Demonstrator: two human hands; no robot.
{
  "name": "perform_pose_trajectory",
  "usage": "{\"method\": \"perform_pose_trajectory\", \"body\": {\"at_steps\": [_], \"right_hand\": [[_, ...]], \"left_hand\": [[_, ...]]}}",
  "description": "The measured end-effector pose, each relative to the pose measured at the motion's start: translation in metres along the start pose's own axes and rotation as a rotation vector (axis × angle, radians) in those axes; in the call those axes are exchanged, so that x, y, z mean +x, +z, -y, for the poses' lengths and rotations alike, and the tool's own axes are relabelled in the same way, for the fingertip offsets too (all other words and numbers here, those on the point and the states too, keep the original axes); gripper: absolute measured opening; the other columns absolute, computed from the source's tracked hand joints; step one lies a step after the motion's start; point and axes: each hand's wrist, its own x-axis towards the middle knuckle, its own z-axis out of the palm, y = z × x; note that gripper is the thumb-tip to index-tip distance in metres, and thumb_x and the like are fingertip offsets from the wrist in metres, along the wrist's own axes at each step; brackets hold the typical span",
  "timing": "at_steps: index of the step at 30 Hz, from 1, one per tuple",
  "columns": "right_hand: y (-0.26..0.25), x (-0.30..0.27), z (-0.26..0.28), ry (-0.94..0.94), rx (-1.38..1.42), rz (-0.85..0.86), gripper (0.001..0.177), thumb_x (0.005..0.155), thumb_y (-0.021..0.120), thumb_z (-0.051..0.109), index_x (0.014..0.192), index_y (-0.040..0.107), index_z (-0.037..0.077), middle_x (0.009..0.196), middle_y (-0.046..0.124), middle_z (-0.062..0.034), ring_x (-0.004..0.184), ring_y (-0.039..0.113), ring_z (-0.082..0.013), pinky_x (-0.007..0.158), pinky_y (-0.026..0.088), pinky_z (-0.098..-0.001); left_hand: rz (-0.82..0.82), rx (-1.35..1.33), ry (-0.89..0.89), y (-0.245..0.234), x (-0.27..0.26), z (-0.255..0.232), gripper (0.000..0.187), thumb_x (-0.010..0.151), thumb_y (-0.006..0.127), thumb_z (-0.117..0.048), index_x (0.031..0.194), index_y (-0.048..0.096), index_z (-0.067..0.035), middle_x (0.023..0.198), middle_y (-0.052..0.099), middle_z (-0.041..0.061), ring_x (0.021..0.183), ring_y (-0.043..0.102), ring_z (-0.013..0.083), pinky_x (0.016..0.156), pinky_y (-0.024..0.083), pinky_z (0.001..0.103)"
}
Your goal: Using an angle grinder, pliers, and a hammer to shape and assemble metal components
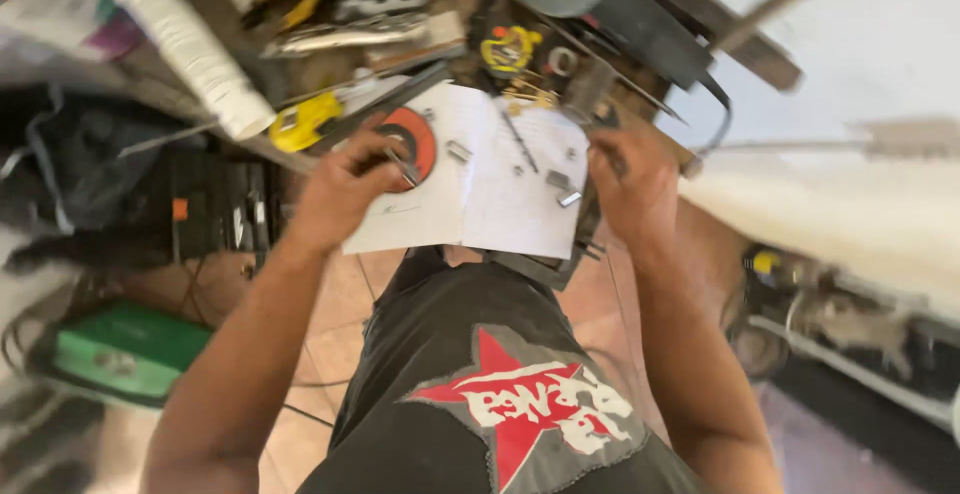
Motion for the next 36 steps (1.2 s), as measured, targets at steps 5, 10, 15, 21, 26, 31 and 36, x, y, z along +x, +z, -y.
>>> {"method": "perform_pose_trajectory", "body": {"at_steps": [5, 10, 15, 21, 26, 31, 36], "right_hand": [[0.049, 0.003, 0.02, 0.049, 0.105, 0.143, 0.012, 0.09, 0.078, 0.014, 0.101, 0.078, 0.019, 0.091, 0.073, -0.0006, 0.085, 0.073, -0.021, 0.077, 0.058, -0.0321], [0.087, 0.09, 0.08, -0.076, 0.126, 0.189, 0.012, 0.105, 0.066, 0.026, 0.106, 0.075, 0.017, 0.092, 0.07, -0.0021, 0.087, 0.072, -0.0236, 0.076, 0.058, -0.0385], [0.168, 0.208, 0.109, -0.479, -0.301, 0.122, 0.045, 0.087, 0.08, 0.01, 0.126, 0.057, 0.011, 0.123, 0.059, -0.0096, 0.105, 0.057, -0.0367, 0.08, 0.048, -0.0492], [0.228, 0.259, 0.071, -0.612, -0.653, 0.25, 0.03, 0.078, 0.089, 0.034, 0.095, 0.074, 0.015, 0.092, 0.075, -0.0122, 0.09, 0.068, -0.0374, 0.072, 0.05, -0.0506], [0.147, 0.238, 0.128, -0.336, -0.014, 0.453, 0.021, 0.101, 0.077, 0.011, 0.117, 0.065, 0.006, 0.114, 0.068, -0.0163, 0.097, 0.065, -0.0398, 0.07, 0.049, -0.0596], [0.044, 0.193, 0.142, -0.161, 0.332, 0.351, 0.017, 0.101, 0.073, 0.009, 0.116, 0.068, 0.003, 0.113, 0.071, -0.0089, 0.102, 0.07, -0.0191, 0.088, 0.055, -0.0321], [-0.014, 0.097, 0.161, 0.044, 1.078, 0.105, 0.049, 0.096, 0.068, 0.054, 0.108, 0.041, 0.015, 0.082, 0.061, -0.0139, 0.057, 0.055, -0.0152, 0.045, 0.041, -0.0246]], "left_hand": [[-0.185, -0.712, -0.185, 0.041, -0.05, 0.021, 0.024, 0.095, 0.067, -0.012, 0.117, 0.067, 0.0, 0.113, 0.071, 0.021, 0.096, 0.074, 0.0286, 0.073, 0.065, 0.035], [-0.262, -0.919, -0.178, 0.038, -0.065, 0.003, 0.022, 0.094, 0.068, -0.008, 0.114, 0.066, 0.001, 0.108, 0.074, 0.026, 0.089, 0.078, 0.0321, 0.065, 0.066, 0.034], [-0.205, -0.918, -0.198, 0.019, -0.068, -0.003, 0.024, 0.094, 0.07, -0.021, 0.112, 0.066, -0.005, 0.111, 0.075, 0.02, 0.085, 0.074, 0.0248, 0.066, 0.06, 0.03], [-0.241, -1.01, -0.097, -0.013, -0.056, -0.007, 0.026, 0.096, 0.069, -0.017, 0.118, 0.062, -0.004, 0.097, 0.074, 0.021, 0.084, 0.075, 0.0267, 0.068, 0.062, 0.031], [-0.124, -1.042, -0.097, -0.032, -0.047, -0.015, 0.018, 0.099, 0.067, -0.015, 0.115, 0.065, -0.009, 0.108, 0.074, 0.017, 0.09, 0.076, 0.0282, 0.071, 0.064, 0.035], [-0.017, -1.011, -0.089, -0.028, -0.029, -0.01, 0.021, 0.096, 0.071, -0.018, 0.114, 0.066, -0.008, 0.113, 0.074, 0.025, 0.091, 0.077, 0.0318, 0.069, 0.066, 0.036], [0.022, -0.826, -0.164, -0.01, -0.01, -0.01, 0.018, 0.096, 0.07, -0.013, 0.113, 0.067, -0.007, 0.101, 0.075, 0.017, 0.088, 0.077, 0.0261, 0.066, 0.065, 0.031]]}}
